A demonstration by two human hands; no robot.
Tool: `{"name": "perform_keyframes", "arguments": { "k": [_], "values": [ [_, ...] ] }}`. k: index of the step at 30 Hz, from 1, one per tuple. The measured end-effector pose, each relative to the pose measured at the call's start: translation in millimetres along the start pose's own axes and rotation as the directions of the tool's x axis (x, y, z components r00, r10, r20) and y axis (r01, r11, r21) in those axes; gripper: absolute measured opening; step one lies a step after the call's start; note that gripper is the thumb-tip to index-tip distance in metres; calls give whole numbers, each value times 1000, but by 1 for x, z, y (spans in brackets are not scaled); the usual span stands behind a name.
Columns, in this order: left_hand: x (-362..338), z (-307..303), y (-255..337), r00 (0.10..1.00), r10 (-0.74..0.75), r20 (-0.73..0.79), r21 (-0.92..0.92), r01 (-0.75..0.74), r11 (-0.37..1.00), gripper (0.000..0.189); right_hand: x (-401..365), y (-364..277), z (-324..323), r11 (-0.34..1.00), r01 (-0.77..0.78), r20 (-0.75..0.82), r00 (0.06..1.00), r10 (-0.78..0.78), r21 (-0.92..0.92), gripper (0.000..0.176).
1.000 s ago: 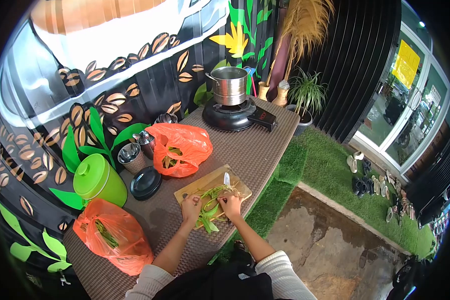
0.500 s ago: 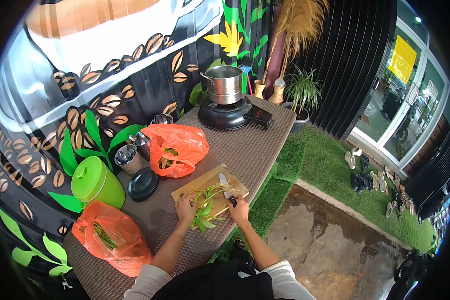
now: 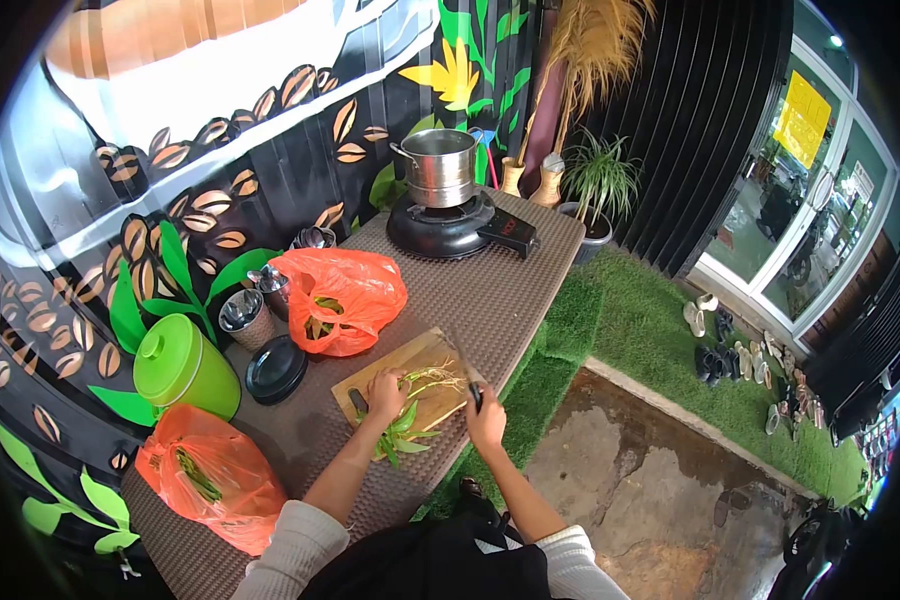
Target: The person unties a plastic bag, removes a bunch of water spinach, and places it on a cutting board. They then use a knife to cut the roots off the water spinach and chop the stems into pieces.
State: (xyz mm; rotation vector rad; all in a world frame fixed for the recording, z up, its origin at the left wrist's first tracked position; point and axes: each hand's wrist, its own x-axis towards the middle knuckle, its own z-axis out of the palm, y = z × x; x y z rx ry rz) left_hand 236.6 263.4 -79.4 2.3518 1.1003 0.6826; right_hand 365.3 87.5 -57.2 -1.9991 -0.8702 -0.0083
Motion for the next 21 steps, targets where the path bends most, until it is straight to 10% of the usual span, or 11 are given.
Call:
{"name": "perform_keyframes", "arguments": {
  "k": [4, 21],
  "values": [
    [7, 16, -11, 1000, -16, 15, -12, 16, 1000, 20, -16, -7, -3, 999, -30, 227, 973, 33, -17, 25],
    [-14, -5, -7, 980, 61, 188, -35, -56, 998, 17, -23, -6, 7, 995, -55, 275, 961, 31, 79, 27]
  ]
}}
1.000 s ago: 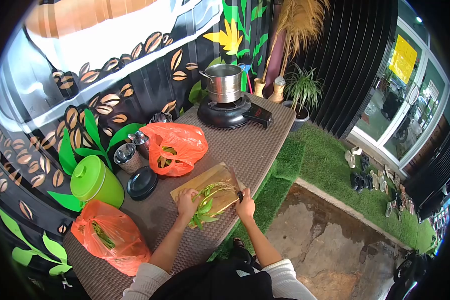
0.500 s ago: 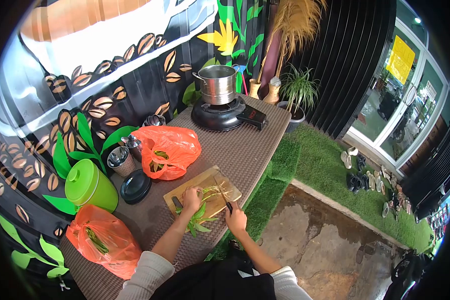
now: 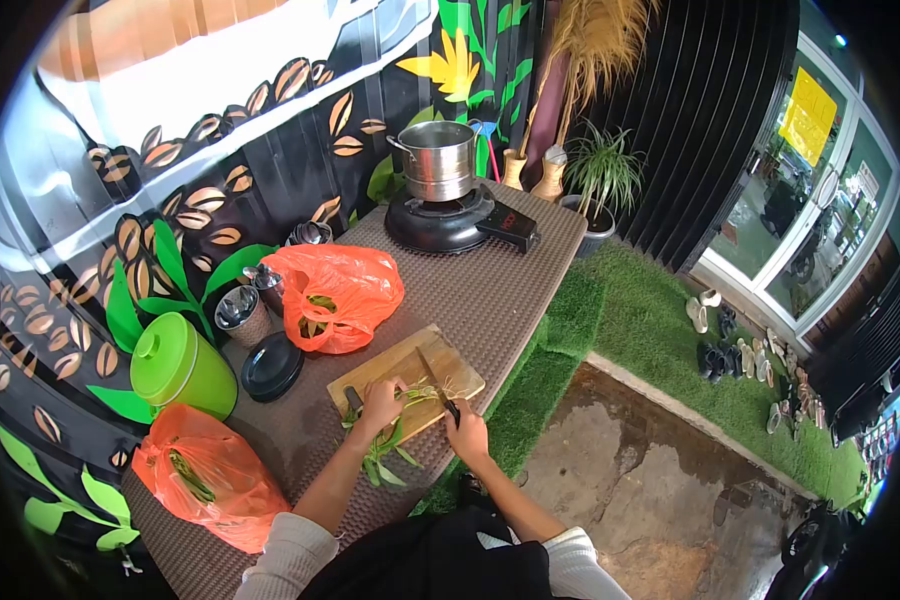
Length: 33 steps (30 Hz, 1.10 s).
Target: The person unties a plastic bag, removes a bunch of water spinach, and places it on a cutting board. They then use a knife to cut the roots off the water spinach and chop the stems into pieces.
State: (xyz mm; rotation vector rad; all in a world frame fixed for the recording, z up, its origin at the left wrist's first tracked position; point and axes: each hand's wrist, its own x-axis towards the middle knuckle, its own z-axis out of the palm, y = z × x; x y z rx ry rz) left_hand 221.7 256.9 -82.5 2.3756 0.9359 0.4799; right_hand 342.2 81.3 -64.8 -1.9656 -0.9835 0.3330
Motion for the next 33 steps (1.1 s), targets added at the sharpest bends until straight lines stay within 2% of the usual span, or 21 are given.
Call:
{"name": "perform_keyframes", "arguments": {
  "k": [3, 6, 8, 9, 11, 12, 14, 17, 21, 23, 24, 25, 26, 28, 29, 30, 32, 33],
  "values": [
    [-2, 1, -2, 1000, 25, -9, -58, -26, 998, 17, -2, 2, 5, 999, -15, 45, 999, 16, -30, 25],
    [-5, -15, 5, 991, 94, -92, 54, -90, 994, 16, -1, 1, 6, 998, -35, 58, 998, 38, -49, 24],
    [2, -18, -4, 993, -88, 80, -108, 96, 990, 14, -1, -1, 6, 998, -40, 66, 997, 43, -46, 23],
    [2, -16, -12, 993, -89, 80, -108, 98, 989, 14, -1, 0, 6, 998, -36, 63, 997, 40, -55, 24],
    [2, -9, -27, 969, -228, 98, -177, 242, 954, 11, -1, 3, 7, 997, -31, 57, 998, 35, -67, 24],
    [2, -8, -28, 969, -226, 97, -178, 240, 954, 11, -2, 3, 8, 998, -9, 47, 999, 12, -64, 26],
    [2, -5, -31, 978, -198, -61, -151, 187, 971, 12, -3, 5, 9, 998, 10, 33, 999, -8, -60, 27],
    [5, 1, -44, 990, -142, -2, -66, 142, 988, 9, -4, 6, 9, 996, -9, 52, 999, 13, -83, 29],
    [18, -9, -40, 995, -95, -40, -50, 93, 994, 7, -3, 11, 13, 994, 19, 69, 998, -11, -107, 28],
    [27, -39, -14, 934, -119, -336, -350, -7, 937, 4, -5, 12, 16, 995, 27, 64, 998, -20, -101, 28],
    [33, -55, 0, 892, -96, -441, -399, -99, 911, 2, -7, 12, 18, 994, -1, 67, 998, 9, -111, 30],
    [38, -72, 14, 837, -82, -542, -435, -195, 879, 2, -8, 12, 20, 992, -28, 71, 997, 37, -121, 31],
    [42, -88, 26, 836, -83, -543, -435, -195, 879, 2, -10, 10, 22, 992, -27, 72, 997, 35, -120, 31],
    [47, -113, 45, 712, -39, -701, -394, -341, 854, 7, -14, 3, 22, 997, -29, 17, 999, 31, -73, 32],
    [47, -122, 52, 712, -39, -702, -393, -341, 854, 7, -14, 1, 25, 997, -28, 17, 999, 30, -73, 32],
    [46, -127, 57, 795, -33, -606, -447, -306, 841, 9, -15, 1, 29, 999, -6, 19, 1000, 7, -36, 32],
    [42, -125, 58, 934, 16, -356, -531, -217, 819, 11, -15, 1, 39, 1000, 5, 43, 999, -5, 1, 30],
    [40, -112, 50, 977, 74, -202, -562, -178, 808, 12, -14, -1, 42, 1000, 6, 44, 999, -6, 1, 30]
  ]
}}
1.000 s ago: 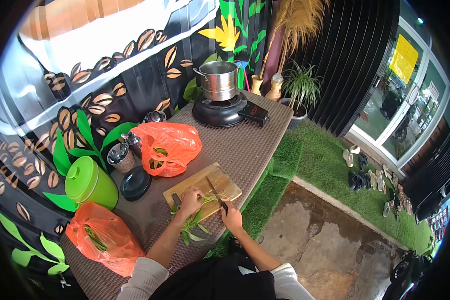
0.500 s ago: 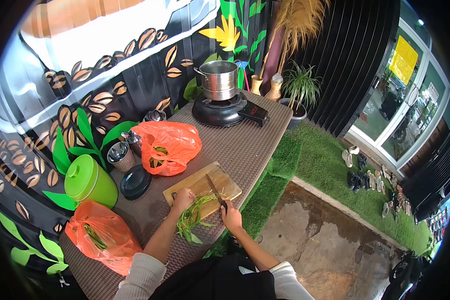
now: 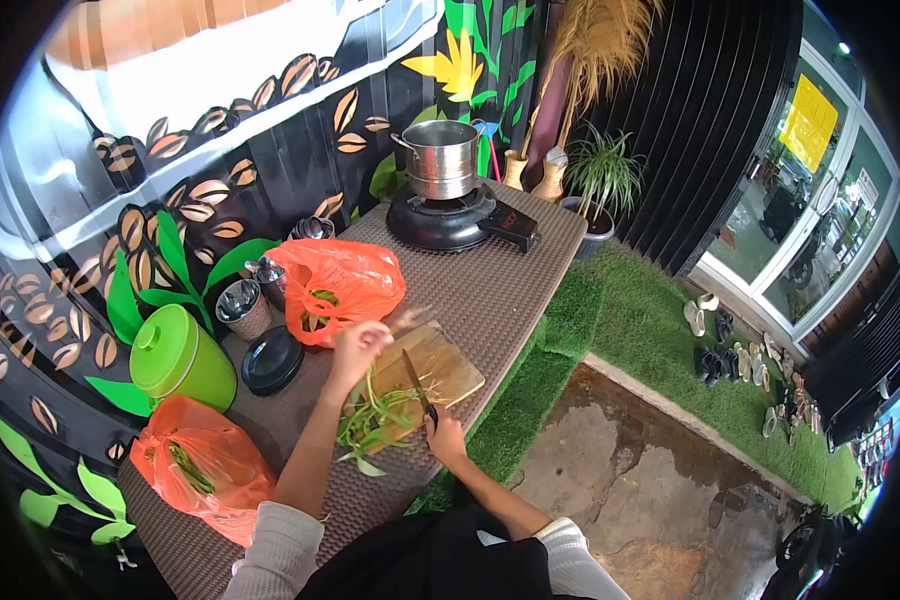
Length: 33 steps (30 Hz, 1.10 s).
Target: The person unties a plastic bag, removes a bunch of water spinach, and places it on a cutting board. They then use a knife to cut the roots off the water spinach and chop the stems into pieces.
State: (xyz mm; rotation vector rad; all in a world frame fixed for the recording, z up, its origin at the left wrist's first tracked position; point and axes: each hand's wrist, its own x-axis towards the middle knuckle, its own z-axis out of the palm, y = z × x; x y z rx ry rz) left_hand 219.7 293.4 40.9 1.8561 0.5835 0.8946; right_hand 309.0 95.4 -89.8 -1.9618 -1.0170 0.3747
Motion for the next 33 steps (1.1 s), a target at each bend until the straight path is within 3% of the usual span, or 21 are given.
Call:
{"name": "perform_keyframes", "arguments": {
  "k": [2, 4, 8, 10, 11, 12, 14, 17, 20, 24, 27, 31, 33],
  "values": [
    [-17, 11, -15, 947, -141, 289, -51, 163, 985, 13, 5, -3, 2, 999, 0, 46, 999, -2, 54, 28],
    [-36, 22, -39, 840, -242, 485, -41, 298, 954, 12, 8, -14, -5, 997, -35, 1, 999, 35, 66, 26],
    [-73, 44, -97, 806, -306, 507, -10, 361, 933, 10, 11, 1, -24, 998, -44, -140, 989, 49, 41, 28],
    [-81, 47, -95, 819, -397, 415, 77, 403, 912, 7, 10, 11, -30, 991, -117, -111, 986, 123, 59, 28],
    [-84, 47, -94, 874, -386, 295, 201, 338, 919, 7, 9, 17, -28, 994, -102, -131, 986, 105, 35, 27],
    [-81, 45, -92, 875, -385, 295, 200, 337, 920, 7, 7, 17, -29, 994, -101, -131, 986, 105, 34, 27],
    [-74, 37, -88, 958, -264, 115, 320, 216, 922, 8, 3, 18, -30, 991, -115, -96, 988, 121, 62, 25],
    [-65, 23, -118, 976, -219, 1, 363, 204, 909, 9, -1, 12, -29, 995, -80, -117, 989, 87, 66, 24],
    [-61, 18, -95, 974, -213, -77, 449, 225, 865, 10, -2, 10, -29, 994, -72, -97, 992, 79, 76, 24],
    [-63, 43, -87, 967, -253, 37, 356, 223, 907, 11, 0, 8, -29, 996, -65, -95, 993, 71, 63, 24],
    [-68, 71, -103, 995, -94, 40, 423, 68, 904, 15, 0, 4, -34, 993, -83, -90, 992, 90, 80, 25],
    [-71, 82, -104, 994, -91, 66, 301, 67, 951, 16, -4, -3, -38, 999, -34, -146, 989, 38, 30, 26],
    [-77, 76, -86, 989, 142, -46, 584, -89, 807, 16, -7, -7, -41, 1000, 3, -163, 987, 2, 28, 28]
  ]
}}
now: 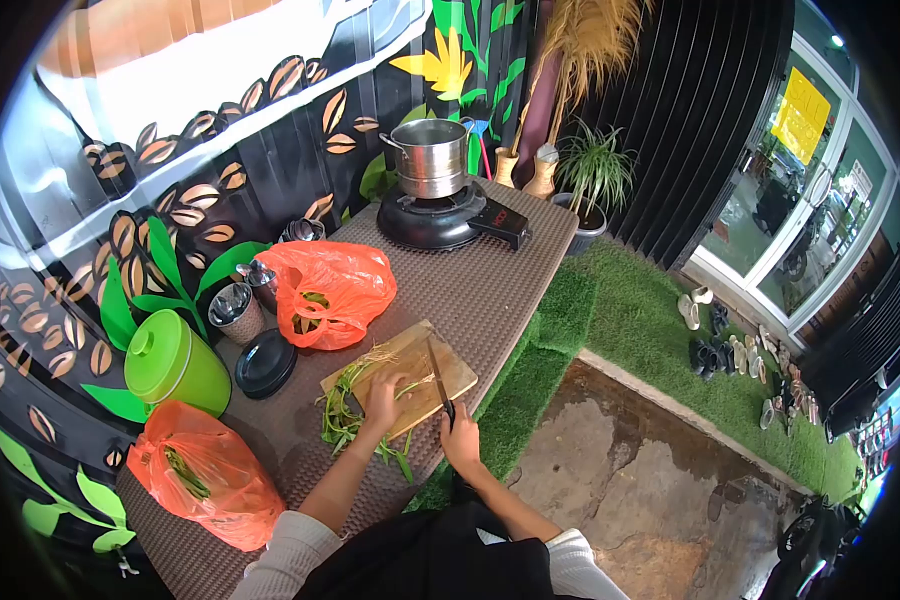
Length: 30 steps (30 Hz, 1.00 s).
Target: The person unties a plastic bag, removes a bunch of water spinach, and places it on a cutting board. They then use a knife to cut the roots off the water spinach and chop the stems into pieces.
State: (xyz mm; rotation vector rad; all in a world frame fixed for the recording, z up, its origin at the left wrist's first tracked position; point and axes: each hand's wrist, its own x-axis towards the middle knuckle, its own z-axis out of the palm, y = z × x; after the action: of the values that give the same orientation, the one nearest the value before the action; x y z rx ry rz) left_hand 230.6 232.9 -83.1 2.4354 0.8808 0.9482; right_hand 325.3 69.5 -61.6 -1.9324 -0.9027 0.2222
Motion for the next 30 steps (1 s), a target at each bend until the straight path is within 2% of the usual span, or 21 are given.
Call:
{"name": "perform_keyframes", "arguments": {
  "k": [2, 4, 6, 8, 13, 15, 16, 18, 20, 22, 24, 30],
  "values": [
    [-5, -15, 8, 998, -54, -18, 72, 55, 996, 15, -3, 0, -1, 998, 60, 119, 991, -58, -9, 28],
    [-14, -10, -3, 994, -106, -37, 142, 110, 984, 15, -6, 0, 1, 998, 49, 162, 986, -42, -39, 28],
    [-18, -3, -15, 976, -185, 113, -82, 194, 978, 14, -10, 1, 3, 997, 40, 210, 977, -25, -67, 27],
    [-18, 0, -11, 978, -182, 105, -64, 189, 980, 13, -9, 2, 3, 994, 38, 230, 973, -14, -99, 28],
    [-12, 5, -4, 988, -120, 101, -31, 124, 992, 9, -7, -7, -14, 997, 42, 124, 992, -33, -69, 28],
    [-9, 7, -5, 989, -27, 148, -129, 46, 991, 8, -10, -16, -22, 998, 46, 81, 996, -42, -42, 27],
    [-9, 8, -5, 988, -30, 149, -130, 50, 990, 8, -11, -19, -25, 996, 91, 43, 995, -91, -4, 28],
    [-9, 12, -5, 993, 10, 119, -127, 6, 992, 14, -14, -18, -26, 991, 134, 7, 991, -134, 32, 29],
    [-9, 13, -4, 994, -9, 107, -128, 23, 992, 19, -18, -13, -27, 989, 133, 154, 981, -122, -64, 30],
    [-7, 12, -2, 995, -25, 95, -129, 37, 991, 25, -24, -1, -23, 990, 110, 168, 981, -95, -85, 29],
    [-4, 10, -3, 975, -154, 158, 0, 156, 988, 37, -28, 4, -22, 991, 89, 181, 981, -69, -104, 29],
    [5, 6, -12, 934, -173, 314, -25, 190, 981, 47, -32, 2, -31, 989, 35, 156, 988, -12, -142, 27]
  ]
}}
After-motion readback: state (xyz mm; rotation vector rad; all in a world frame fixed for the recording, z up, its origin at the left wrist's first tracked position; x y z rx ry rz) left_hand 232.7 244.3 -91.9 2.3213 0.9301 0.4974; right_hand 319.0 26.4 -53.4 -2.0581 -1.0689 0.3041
